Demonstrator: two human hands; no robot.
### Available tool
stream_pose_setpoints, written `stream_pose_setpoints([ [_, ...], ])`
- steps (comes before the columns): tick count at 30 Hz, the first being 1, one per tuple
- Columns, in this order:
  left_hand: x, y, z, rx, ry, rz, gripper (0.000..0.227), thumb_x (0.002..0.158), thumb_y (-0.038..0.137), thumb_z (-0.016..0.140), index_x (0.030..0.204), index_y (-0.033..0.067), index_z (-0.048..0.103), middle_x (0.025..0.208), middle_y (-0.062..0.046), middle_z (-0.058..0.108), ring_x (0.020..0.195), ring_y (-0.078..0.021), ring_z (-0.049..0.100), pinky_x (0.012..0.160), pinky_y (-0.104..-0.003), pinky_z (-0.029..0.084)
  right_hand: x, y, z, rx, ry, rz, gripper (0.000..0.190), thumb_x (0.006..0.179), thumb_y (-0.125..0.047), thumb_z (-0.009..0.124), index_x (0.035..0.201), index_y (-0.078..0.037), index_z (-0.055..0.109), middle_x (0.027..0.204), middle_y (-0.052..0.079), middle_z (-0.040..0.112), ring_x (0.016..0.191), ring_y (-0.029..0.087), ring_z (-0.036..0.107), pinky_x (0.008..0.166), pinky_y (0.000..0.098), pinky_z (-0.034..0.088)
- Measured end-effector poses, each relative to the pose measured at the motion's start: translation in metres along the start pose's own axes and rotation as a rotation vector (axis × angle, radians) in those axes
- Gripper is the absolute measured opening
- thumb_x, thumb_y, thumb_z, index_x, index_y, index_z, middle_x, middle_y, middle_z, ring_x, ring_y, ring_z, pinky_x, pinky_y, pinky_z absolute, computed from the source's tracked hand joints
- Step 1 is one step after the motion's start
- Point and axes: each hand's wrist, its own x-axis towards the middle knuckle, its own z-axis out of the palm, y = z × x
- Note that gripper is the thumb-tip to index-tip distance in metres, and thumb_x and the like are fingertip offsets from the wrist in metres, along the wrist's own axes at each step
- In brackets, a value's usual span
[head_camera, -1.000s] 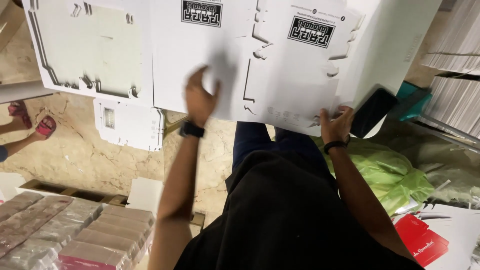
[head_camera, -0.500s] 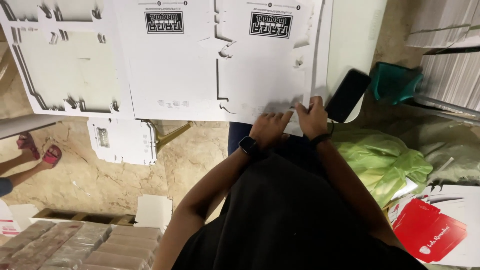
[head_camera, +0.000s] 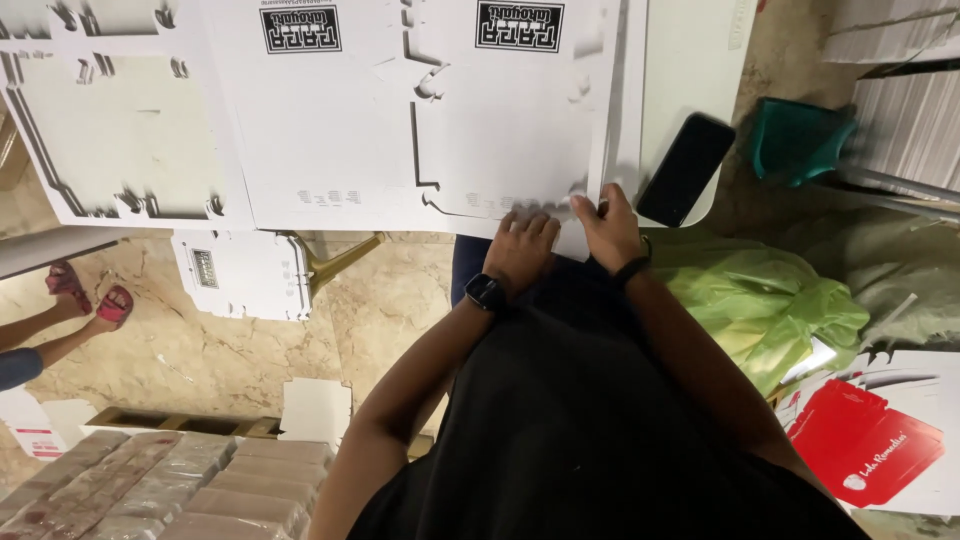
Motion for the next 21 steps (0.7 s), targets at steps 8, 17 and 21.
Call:
stream_pose_setpoints([
  [8, -0.004, -0.001, 0.044, -0.003, -0.122, -0.038, 0.034, 0.075, 0.025, 0.07, 0.104, 0.012, 0.058, 0.103, -0.01, 0.071, 0.098, -0.0325, 0.072, 0.099, -0.061, 0.05, -0.001, -0.001, 0.007, 0.109, 0.079, -0.016, 0.053, 0.095, -0.068, 0.068, 0.108, -0.018, 0.056, 0.093, 0.004, 0.062, 0.093, 0.029, 0.069, 0.075, 0.0444, 0.053],
  [17, -0.008, 0.0, 0.006, -0.211, 0.009, -0.06, 0.033, 0.083, 0.022, 0.063, 0.11, 0.0035, 0.06, 0.098, -0.017, 0.066, 0.104, -0.04, 0.068, 0.106, -0.061, 0.046, 0.008, 0.004, 0.035, 0.443, 0.034, 0.163, 0.074, 0.091, -0.059, 0.078, 0.133, -0.006, 0.047, 0.121, 0.024, 0.063, 0.111, 0.038, 0.068, 0.087, 0.0489, 0.06],
  [21, -0.021, 0.002, -0.05, -0.348, -0.117, -0.189, 0.079, 0.068, 0.017, 0.083, 0.139, 0.0032, 0.052, 0.132, -0.02, 0.061, 0.135, -0.0379, 0.054, 0.125, -0.054, 0.028, 0.03, 0.012, 0.047, 0.7, 0.077, 0.135, 0.069, 0.094, -0.053, 0.074, 0.131, -0.002, 0.047, 0.122, 0.022, 0.062, 0.117, 0.036, 0.064, 0.097, 0.0432, 0.055],
])
